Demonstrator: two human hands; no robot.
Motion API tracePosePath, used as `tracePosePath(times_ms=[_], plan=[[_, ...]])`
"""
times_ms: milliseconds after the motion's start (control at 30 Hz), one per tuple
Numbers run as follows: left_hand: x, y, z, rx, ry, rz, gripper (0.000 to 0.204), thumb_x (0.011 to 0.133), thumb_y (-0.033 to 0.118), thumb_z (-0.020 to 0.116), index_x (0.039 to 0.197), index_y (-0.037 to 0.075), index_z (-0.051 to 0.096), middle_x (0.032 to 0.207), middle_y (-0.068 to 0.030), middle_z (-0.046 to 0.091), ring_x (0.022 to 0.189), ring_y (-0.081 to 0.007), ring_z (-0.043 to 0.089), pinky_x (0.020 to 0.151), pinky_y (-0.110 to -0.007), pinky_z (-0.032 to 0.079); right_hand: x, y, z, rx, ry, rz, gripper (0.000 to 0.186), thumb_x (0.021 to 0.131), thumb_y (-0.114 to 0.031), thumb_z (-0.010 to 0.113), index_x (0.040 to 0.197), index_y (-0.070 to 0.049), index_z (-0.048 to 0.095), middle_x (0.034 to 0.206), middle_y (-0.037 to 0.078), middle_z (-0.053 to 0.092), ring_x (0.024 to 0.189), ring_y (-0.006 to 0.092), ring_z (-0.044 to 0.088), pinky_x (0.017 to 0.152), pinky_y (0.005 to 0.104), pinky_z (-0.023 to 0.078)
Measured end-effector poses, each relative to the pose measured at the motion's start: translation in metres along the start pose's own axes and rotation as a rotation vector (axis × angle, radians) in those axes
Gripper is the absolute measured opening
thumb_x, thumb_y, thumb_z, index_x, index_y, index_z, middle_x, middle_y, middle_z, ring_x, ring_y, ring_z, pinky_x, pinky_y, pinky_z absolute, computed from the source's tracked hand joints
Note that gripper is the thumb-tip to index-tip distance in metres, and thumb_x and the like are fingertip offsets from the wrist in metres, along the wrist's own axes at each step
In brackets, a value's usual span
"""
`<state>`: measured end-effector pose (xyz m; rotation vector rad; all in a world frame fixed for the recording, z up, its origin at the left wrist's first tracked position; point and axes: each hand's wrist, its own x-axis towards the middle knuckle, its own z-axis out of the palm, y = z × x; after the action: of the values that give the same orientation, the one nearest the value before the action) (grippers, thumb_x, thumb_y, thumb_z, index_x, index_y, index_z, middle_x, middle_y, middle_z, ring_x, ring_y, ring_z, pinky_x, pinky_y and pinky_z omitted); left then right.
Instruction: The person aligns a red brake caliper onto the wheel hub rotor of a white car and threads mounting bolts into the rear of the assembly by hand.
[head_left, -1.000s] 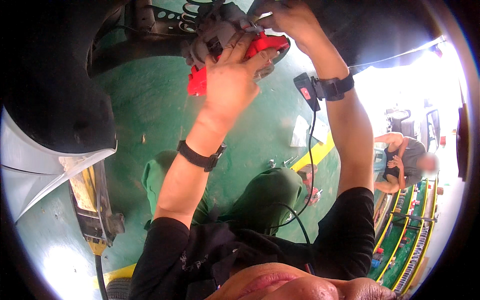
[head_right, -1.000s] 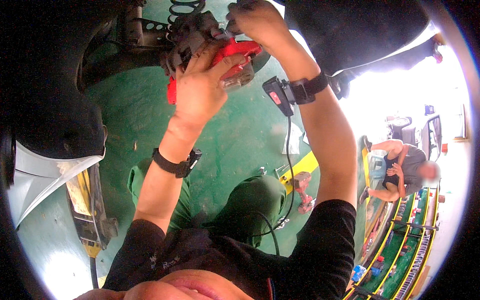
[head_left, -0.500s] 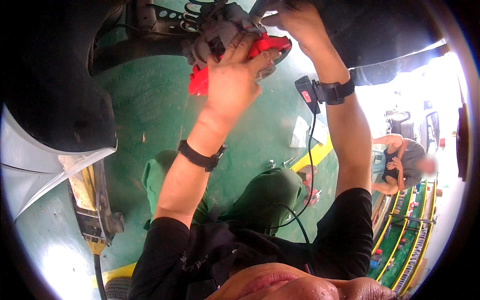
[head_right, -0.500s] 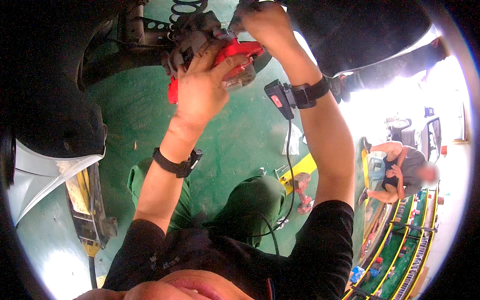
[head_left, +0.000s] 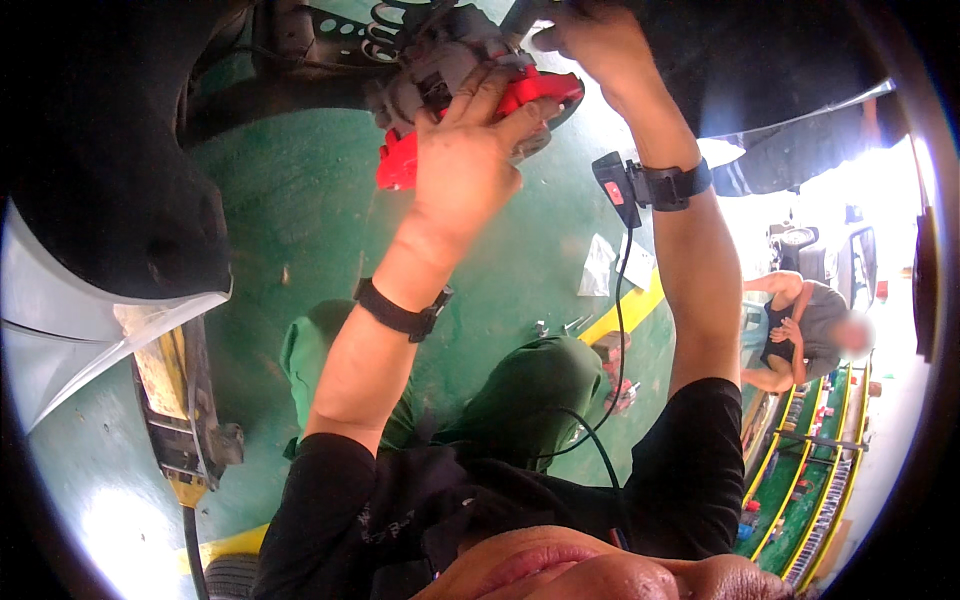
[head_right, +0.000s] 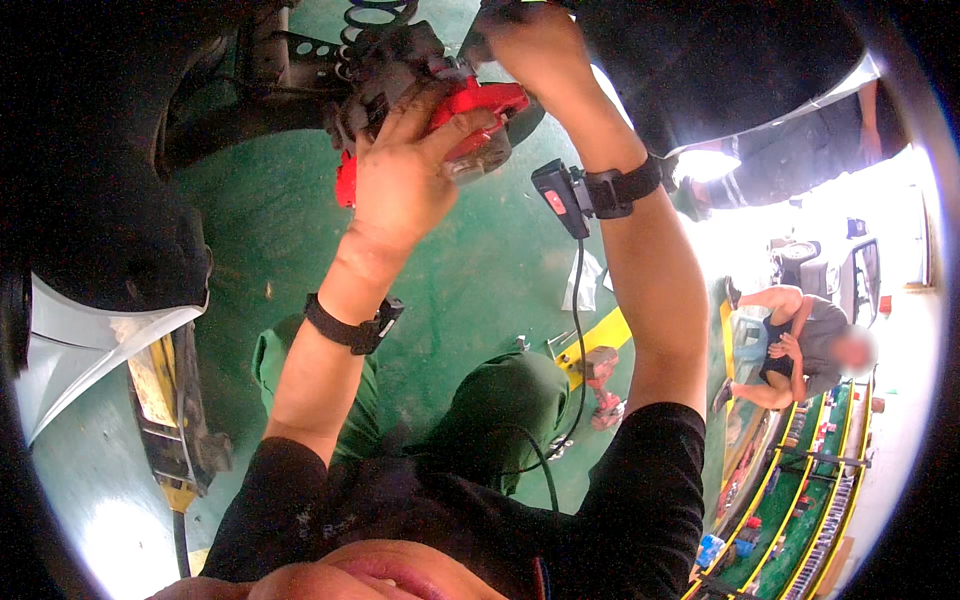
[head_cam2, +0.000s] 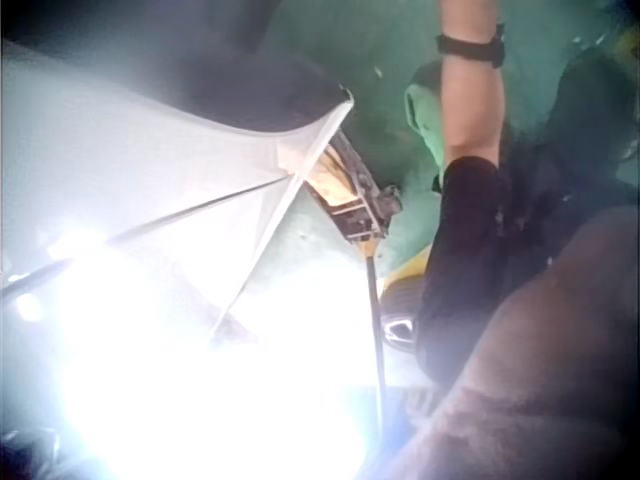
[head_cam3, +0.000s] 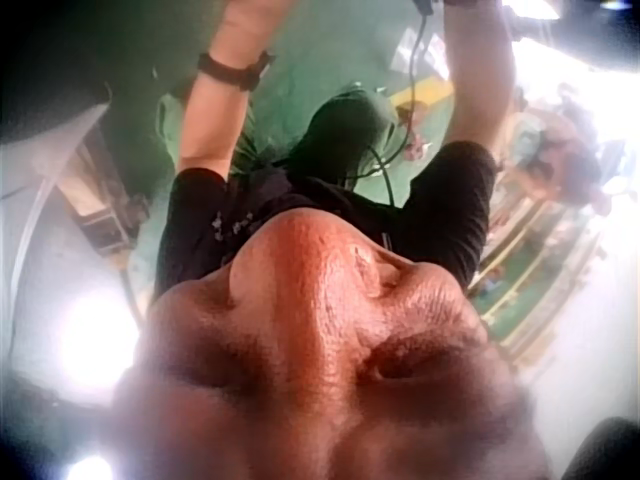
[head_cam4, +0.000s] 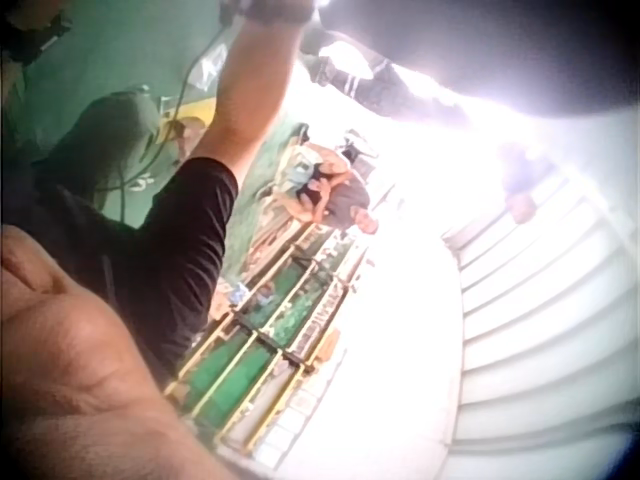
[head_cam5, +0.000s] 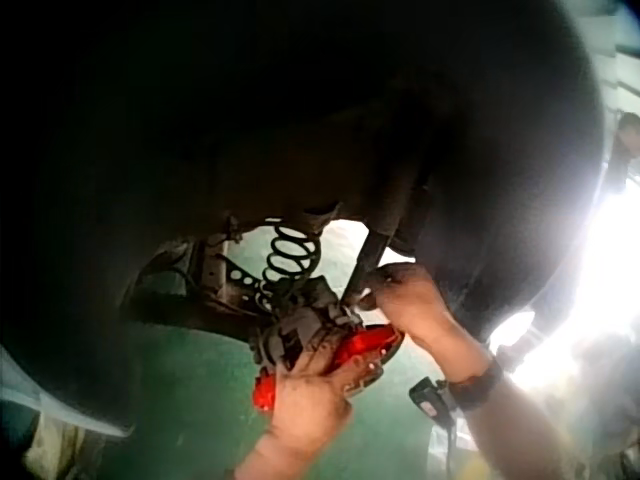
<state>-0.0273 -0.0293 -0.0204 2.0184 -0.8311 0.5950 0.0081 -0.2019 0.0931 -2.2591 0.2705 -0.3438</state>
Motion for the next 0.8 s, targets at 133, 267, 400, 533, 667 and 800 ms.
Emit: tracePosePath(times_ms=[133,267,400,533,667,800], plan=[[-0.001,-0.002,0.006,-0.039,0.006,-0.004,0.061,0.076,0.001,0.068,0.122,0.041,0.071,0.137,-0.0005,0.062,0.128,-0.0263,0.058,0.099,-0.060,0.044,0.013,0.029,-0.009,-0.543,-0.040,-0.379,0.028,0.094,-0.025,0.067,0.099,0.001,0.075,0.095,0.021,0.074,0.083,0.0294,0.071,0.076,0.0367,0.057],[-0.002,-0.002,0.003,-0.004,-0.020,-0.004,0.060,0.075,0.004,0.071,0.122,0.040,0.071,0.140,-0.0007,0.060,0.131,-0.0249,0.056,0.097,-0.058,0.044,0.022,0.032,-0.025,-0.665,-0.043,-0.916,0.033,0.096,-0.031,0.064,0.102,0.000,0.075,0.099,0.023,0.073,0.092,0.0342,0.070,0.081,0.0410,0.056],[-0.004,-0.006,0.004,-0.032,-0.038,0.005,0.060,0.073,0.008,0.075,0.125,0.038,0.071,0.146,-0.0019,0.057,0.138,-0.0219,0.051,0.095,-0.061,0.041,0.013,0.021,-0.013,-0.627,-0.050,-0.660,0.029,0.096,-0.025,0.064,0.102,0.001,0.076,0.093,0.017,0.076,0.091,0.0308,0.072,0.082,0.0409,0.058],[-0.002,-0.003,0.002,-0.037,0.007,0.016,0.063,0.074,0.001,0.068,0.123,0.041,0.071,0.138,0.0001,0.061,0.128,-0.0262,0.058,0.101,-0.055,0.045,0.002,0.002,0.000,-0.160,-0.044,-0.121,0.028,0.095,-0.021,0.064,0.100,0.005,0.074,0.090,0.014,0.077,0.091,0.0273,0.075,0.082,0.0385,0.059],[-0.001,-0.001,0.001,-0.024,-0.006,0.010,0.064,0.074,0.000,0.068,0.124,0.041,0.071,0.139,0.0004,0.061,0.129,-0.0256,0.058,0.100,-0.059,0.044,-0.005,0.001,0.001,-0.114,-0.007,-0.055,0.028,0.094,-0.021,0.067,0.100,0.005,0.074,0.093,0.016,0.077,0.090,0.0259,0.075,0.081,0.0357,0.058],[0.000,-0.003,0.002,-0.015,-0.018,0.017,0.055,0.076,0.008,0.072,0.123,0.038,0.072,0.142,-0.0008,0.059,0.134,-0.0233,0.054,0.095,-0.061,0.043,0.000,-0.002,-0.003,-0.111,-0.013,-0.052,0.030,0.092,-0.023,0.069,0.101,0.006,0.074,0.094,0.019,0.077,0.090,0.0262,0.075,0.080,0.0347,0.058]])
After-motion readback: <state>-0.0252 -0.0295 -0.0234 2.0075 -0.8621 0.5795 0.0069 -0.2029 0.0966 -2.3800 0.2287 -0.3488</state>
